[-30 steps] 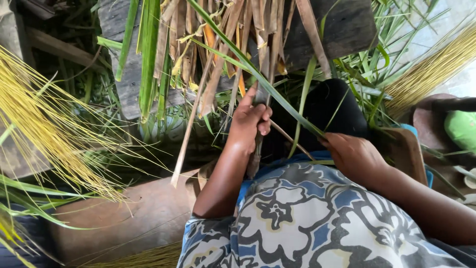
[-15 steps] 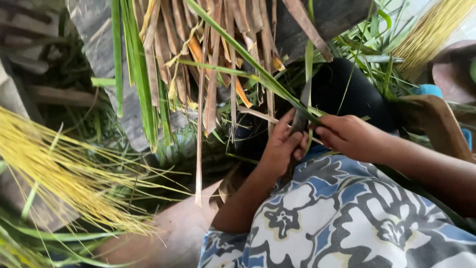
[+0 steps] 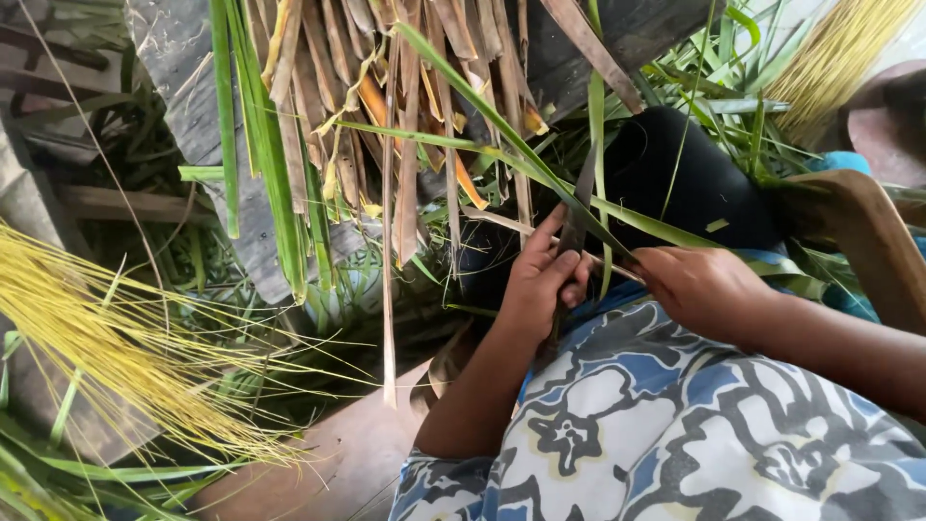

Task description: Stripping the midrib from palm leaves using a knife to collect fibers

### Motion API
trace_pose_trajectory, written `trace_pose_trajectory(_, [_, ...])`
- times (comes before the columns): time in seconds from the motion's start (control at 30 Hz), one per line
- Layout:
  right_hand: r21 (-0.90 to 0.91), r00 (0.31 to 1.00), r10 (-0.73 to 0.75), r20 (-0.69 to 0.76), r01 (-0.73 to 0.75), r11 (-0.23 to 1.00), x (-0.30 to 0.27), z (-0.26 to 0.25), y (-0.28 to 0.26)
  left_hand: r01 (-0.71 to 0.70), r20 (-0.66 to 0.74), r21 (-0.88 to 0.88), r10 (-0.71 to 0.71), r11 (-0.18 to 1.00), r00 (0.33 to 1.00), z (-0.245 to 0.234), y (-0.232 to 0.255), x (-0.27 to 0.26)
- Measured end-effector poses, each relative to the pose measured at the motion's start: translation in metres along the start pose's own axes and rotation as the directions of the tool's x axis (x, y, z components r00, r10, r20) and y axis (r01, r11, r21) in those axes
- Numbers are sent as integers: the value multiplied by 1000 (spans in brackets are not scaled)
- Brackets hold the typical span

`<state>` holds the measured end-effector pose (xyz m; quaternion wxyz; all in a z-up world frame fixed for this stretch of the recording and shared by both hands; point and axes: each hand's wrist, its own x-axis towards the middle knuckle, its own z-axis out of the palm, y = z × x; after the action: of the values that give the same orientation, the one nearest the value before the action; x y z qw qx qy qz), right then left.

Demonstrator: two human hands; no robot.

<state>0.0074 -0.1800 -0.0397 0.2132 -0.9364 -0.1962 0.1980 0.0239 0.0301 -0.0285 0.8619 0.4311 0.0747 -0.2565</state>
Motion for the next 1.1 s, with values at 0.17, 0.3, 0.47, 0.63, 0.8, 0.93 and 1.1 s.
trace_pose_trajectory(0.17, [-86,998,-56,-25,54,995,-13,13,25,-58,-17,-125,56,990,998,-11,-3,4])
trace_pose_trajectory(0.3, [-65,988,71,134,-63,996,-9,7,38,-73,9,-150,76,986,997,-13,-5,5])
trace_pose_trajectory(0.47, [12,837,305,455,-348,937,11,-44,4,-105,55,-98,111,990,992,-11,-8,4])
trace_pose_trajectory(0.63, [582,988,9,154,-98,808,34,-55,-24,-245,86,-83,251,966,964,-21,-29,12])
trace_pose_trajectory(0.8, [608,997,39,-62,7,794,44,-17,-18,-238,51,-80,242,968,969,-21,-29,13])
trace_pose_trajectory(0.93, [497,992,43,-115,20,867,30,-21,-27,-248,-36,-137,245,959,969,-35,-31,18])
trace_pose_trajectory(1.1, [522,993,38,-114,27,853,18,-16,-18,-251,-36,-161,249,954,968,-35,-27,18])
